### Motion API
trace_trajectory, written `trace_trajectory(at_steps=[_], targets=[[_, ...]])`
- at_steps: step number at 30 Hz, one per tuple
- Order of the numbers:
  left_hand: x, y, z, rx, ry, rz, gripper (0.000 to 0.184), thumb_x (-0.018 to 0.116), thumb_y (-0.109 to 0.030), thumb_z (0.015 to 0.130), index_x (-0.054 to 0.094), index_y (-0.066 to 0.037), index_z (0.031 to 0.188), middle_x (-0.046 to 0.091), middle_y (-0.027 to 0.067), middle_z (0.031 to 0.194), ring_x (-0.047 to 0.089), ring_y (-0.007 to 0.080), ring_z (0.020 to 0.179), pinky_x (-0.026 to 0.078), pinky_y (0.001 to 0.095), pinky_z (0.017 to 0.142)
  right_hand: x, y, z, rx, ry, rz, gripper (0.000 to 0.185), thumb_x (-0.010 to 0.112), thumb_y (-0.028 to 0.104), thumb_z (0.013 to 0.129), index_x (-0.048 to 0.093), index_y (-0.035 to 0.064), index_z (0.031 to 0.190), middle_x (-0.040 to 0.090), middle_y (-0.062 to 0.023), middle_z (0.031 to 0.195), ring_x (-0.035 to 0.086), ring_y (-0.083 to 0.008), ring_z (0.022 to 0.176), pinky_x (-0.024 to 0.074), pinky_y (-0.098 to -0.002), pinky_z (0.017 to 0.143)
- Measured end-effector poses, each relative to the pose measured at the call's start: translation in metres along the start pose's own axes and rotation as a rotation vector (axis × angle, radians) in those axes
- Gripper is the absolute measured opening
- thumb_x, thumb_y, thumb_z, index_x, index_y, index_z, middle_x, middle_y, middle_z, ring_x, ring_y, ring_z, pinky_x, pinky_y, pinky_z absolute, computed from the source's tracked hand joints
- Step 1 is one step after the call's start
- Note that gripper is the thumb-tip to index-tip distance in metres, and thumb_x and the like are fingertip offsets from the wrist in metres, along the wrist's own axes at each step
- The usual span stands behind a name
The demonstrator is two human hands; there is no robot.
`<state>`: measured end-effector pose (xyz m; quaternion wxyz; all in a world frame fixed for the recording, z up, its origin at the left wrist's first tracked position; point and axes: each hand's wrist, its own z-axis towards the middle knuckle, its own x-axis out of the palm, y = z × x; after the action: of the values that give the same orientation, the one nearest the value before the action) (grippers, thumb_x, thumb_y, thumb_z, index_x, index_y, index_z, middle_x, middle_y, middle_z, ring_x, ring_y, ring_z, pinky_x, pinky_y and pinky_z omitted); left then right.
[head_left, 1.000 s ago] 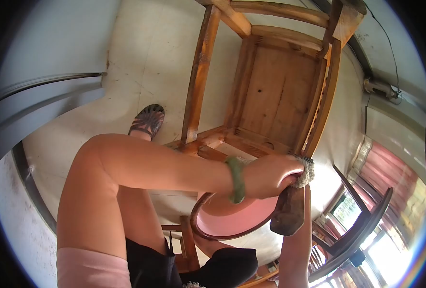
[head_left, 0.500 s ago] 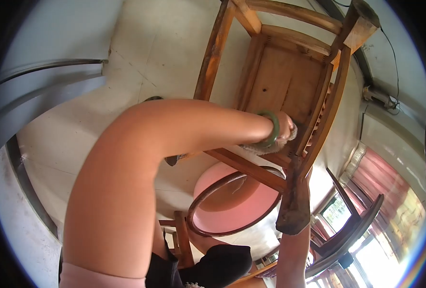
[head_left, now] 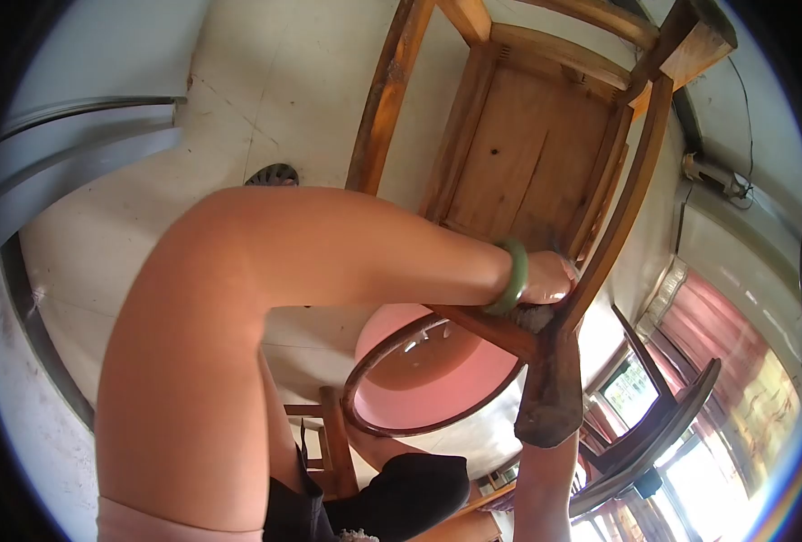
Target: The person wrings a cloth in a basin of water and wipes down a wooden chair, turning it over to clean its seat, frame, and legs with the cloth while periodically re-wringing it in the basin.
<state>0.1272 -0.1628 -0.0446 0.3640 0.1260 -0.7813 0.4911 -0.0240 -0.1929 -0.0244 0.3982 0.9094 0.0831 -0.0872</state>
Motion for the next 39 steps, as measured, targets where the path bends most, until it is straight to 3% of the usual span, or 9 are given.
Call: trace_trajectory(at_steps=[5,8,11,17,19,30,31,33,39], targets=[[-0.010,-0.009,-0.004,0.137,0.158,0.281,0.032,0.046,0.005,0.061,0.060,0.000,0.089,0.059,0.0078,0.086,0.053,0.0148,0.075,0.041,0.0273,0.060,0.007,0.005,0.001,0.078,-0.071,0.228,0.039,0.034,0.025,0.087,0.050,-0.0086,0.100,0.057,-0.0158,0.089,0.057,-0.0253,0.076,0.0477,-0.0315,0.065],[-0.013,-0.012,-0.007,-0.309,0.134,-0.127,0.053,0.047,0.005,0.066,0.043,-0.003,0.118,0.057,0.0055,0.100,0.051,0.0146,0.087,0.042,0.0279,0.072,-0.008,-0.001,0.011,0.166,-0.102,-0.028,0.039,0.034,0.024,0.087,0.045,-0.0066,0.109,0.055,-0.0191,0.098,0.055,-0.0275,0.084,0.0472,-0.0342,0.071],[-0.021,0.027,0.024,-0.021,0.305,0.300,0.053,0.047,0.005,0.068,0.045,-0.006,0.120,0.054,0.0055,0.108,0.049,0.0154,0.095,0.043,0.0287,0.074,0.001,-0.003,0.006,0.094,0.071,0.137,0.034,0.036,0.032,0.088,0.053,0.0075,0.104,0.056,-0.0083,0.094,0.054,-0.0188,0.089,0.0433,-0.0270,0.073],[-0.014,-0.003,0.004,-0.216,0.314,0.078,0.054,0.044,0.007,0.066,0.050,-0.009,0.117,0.055,0.0056,0.110,0.049,0.0160,0.098,0.042,0.0266,0.077,-0.075,-0.066,0.076,-0.016,-0.346,-0.579,0.030,0.039,0.020,0.085,0.050,-0.0031,0.098,0.057,-0.0154,0.090,0.056,-0.0269,0.079,0.0479,-0.0389,0.067],[-0.014,-0.018,-0.023,-0.239,0.275,-0.016,0.055,0.044,0.008,0.065,0.051,-0.009,0.117,0.056,0.0058,0.107,0.050,0.0162,0.097,0.042,0.0261,0.077,-0.014,-0.004,0.011,0.209,-0.121,0.219,0.029,0.040,0.021,0.085,0.052,-0.0022,0.096,0.057,-0.0111,0.085,0.056,-0.0238,0.076,0.0480,-0.0334,0.064],[-0.047,-0.020,-0.026,-0.140,0.453,0.148,0.037,0.050,0.005,0.064,0.055,-0.001,0.100,0.058,0.0083,0.092,0.056,0.0153,0.084,0.047,0.0284,0.068,-0.034,-0.026,0.022,-0.191,-0.133,-0.207,0.026,0.039,0.019,0.084,0.054,-0.0004,0.093,0.056,-0.0089,0.080,0.056,-0.0198,0.073,0.0467,-0.0292,0.061],[-0.060,-0.020,-0.018,-0.159,0.383,0.300,0.036,0.052,0.005,0.063,0.055,0.000,0.098,0.057,0.0085,0.088,0.057,0.0167,0.078,0.047,0.0294,0.060,-0.030,-0.022,0.019,-0.295,-0.131,-0.309,0.026,0.039,0.019,0.084,0.054,-0.0002,0.093,0.056,-0.0088,0.080,0.056,-0.0194,0.072,0.0465,-0.0292,0.061],[-0.074,-0.033,0.003,-0.306,0.009,0.278,0.036,0.055,0.005,0.060,0.052,0.001,0.096,0.054,0.0074,0.078,0.057,0.0189,0.063,0.046,0.0306,0.041,-0.023,-0.003,0.015,0.106,-0.129,0.052,0.023,0.039,0.017,0.083,0.054,0.0006,0.089,0.056,-0.0085,0.076,0.056,-0.0181,0.067,0.0466,-0.0289,0.058],[-0.101,-0.048,0.078,0.333,-0.205,0.396,0.029,0.058,0.001,0.067,0.059,-0.006,0.095,0.057,0.0030,0.073,0.057,0.0150,0.076,0.047,0.0280,0.065,-0.020,-0.005,0.015,0.144,-0.115,0.127,0.023,0.042,0.020,0.081,0.056,0.0015,0.080,0.055,-0.0084,0.064,0.055,-0.0197,0.053,0.0468,-0.0291,0.049]])
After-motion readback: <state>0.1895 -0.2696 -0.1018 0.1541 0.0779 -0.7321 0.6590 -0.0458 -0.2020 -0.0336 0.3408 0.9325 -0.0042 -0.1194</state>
